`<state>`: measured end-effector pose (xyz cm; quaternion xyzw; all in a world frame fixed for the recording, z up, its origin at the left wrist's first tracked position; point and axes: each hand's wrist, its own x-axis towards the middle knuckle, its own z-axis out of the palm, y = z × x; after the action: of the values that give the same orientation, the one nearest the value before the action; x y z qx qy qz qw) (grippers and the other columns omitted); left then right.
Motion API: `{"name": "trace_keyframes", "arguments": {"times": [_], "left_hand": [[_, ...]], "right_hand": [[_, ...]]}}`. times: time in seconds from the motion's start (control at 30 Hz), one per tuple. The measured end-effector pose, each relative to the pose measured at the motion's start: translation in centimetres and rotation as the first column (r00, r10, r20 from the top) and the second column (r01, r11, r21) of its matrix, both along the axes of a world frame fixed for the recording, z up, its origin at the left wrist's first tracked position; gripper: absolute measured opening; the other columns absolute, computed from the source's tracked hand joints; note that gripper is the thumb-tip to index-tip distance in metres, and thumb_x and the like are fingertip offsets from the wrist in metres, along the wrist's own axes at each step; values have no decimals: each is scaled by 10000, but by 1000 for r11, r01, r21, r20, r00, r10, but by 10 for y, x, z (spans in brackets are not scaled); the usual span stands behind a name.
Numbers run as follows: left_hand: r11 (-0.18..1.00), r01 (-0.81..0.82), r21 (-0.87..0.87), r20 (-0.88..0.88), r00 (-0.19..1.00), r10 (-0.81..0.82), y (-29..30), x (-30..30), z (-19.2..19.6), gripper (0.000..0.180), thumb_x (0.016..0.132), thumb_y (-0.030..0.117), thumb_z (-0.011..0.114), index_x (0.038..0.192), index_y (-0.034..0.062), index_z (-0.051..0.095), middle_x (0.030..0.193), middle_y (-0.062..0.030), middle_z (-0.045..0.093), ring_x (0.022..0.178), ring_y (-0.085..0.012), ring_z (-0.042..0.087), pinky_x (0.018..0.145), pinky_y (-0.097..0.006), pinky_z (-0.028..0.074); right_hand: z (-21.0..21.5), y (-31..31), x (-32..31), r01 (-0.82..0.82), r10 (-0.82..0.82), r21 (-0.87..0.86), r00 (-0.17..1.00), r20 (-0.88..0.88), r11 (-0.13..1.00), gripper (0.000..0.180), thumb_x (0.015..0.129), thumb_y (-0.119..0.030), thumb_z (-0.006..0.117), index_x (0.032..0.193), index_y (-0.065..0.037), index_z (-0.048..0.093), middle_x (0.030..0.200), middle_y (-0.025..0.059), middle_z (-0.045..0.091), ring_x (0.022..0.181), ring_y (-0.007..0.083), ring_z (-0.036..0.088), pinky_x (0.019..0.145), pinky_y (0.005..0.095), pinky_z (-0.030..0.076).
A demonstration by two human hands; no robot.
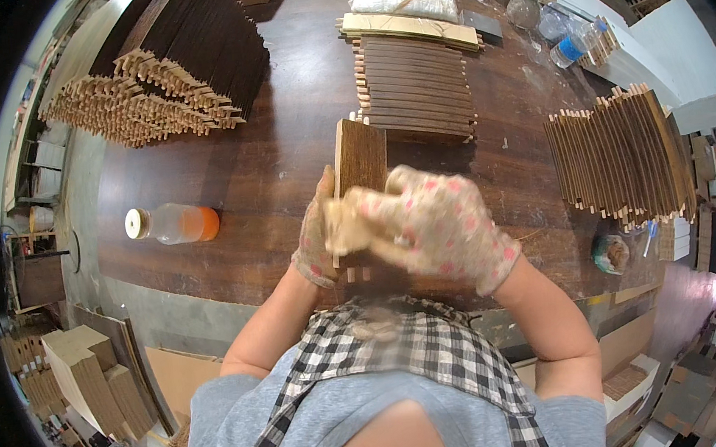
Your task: The person applies a liquid to several wooden planks using a sponge and places them onto a stack on the workbench.
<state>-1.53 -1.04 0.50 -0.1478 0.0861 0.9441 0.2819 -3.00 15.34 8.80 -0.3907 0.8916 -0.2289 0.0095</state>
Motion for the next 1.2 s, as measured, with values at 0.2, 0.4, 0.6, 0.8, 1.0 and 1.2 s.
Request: {"name": "trace_keyframes", "arguments": {"times": [0.2,0.4,0.6,0.8,1.0,1.2], "left_hand": [[993,65,95,-90,994,-57,-5,11,-37,656,1031,609,307,1322,62,523,1093,-129,657,930,-221,671,844,-338,568],[980,191,-47,-101,976,-195,-14,18,-39,697,1025,619,305,1359,41,504,1108,-156,662,932,-228,678,797,-340,587],[992,114,-56,-49,992,-117,-19,15,-42,693,1017,617,343,1403,58,479,1149,-169,650,956,-264,674,816,-374,586],[987,158,4,-129,979,-156,-29,15,-48,700,1004,624,384,1404,57,478,1156,-175,649,966,-287,682,809,-378,589],[963,188,-191,-155,963,-219,-18,16,-49,701,1009,617,375,1400,45,478,1152,-185,656,956,-294,694,765,-354,599],[976,138,-169,-126,979,-161,-31,22,-42,709,1007,624,371,1397,43,481,1153,-182,653,913,-301,696,758,-356,598]], "right_hand": [[-7,4,-33,137,-132,73,989,-72,988,337,821,-310,713,1123,-159,705,818,98,621,713,252,675,602,380,547],[-10,31,-92,426,-396,67,879,-265,902,353,844,-338,701,1148,-156,700,874,117,657,760,288,687,656,410,558],[-7,27,-59,288,-253,-199,950,185,937,475,800,-280,769,1207,-52,684,913,127,668,801,245,674,726,357,551],[-20,72,-56,327,-293,-127,928,233,936,507,781,-241,781,1232,-42,664,918,126,643,795,253,648,737,351,531],[-6,38,-53,293,-277,-70,944,181,953,503,784,-261,793,1205,-16,665,934,116,648,817,265,641,725,366,524],[-8,55,-55,229,-194,-120,948,253,966,502,815,-362,758,1226,-84,686,968,119,678,845,259,683,784,369,553]]}}
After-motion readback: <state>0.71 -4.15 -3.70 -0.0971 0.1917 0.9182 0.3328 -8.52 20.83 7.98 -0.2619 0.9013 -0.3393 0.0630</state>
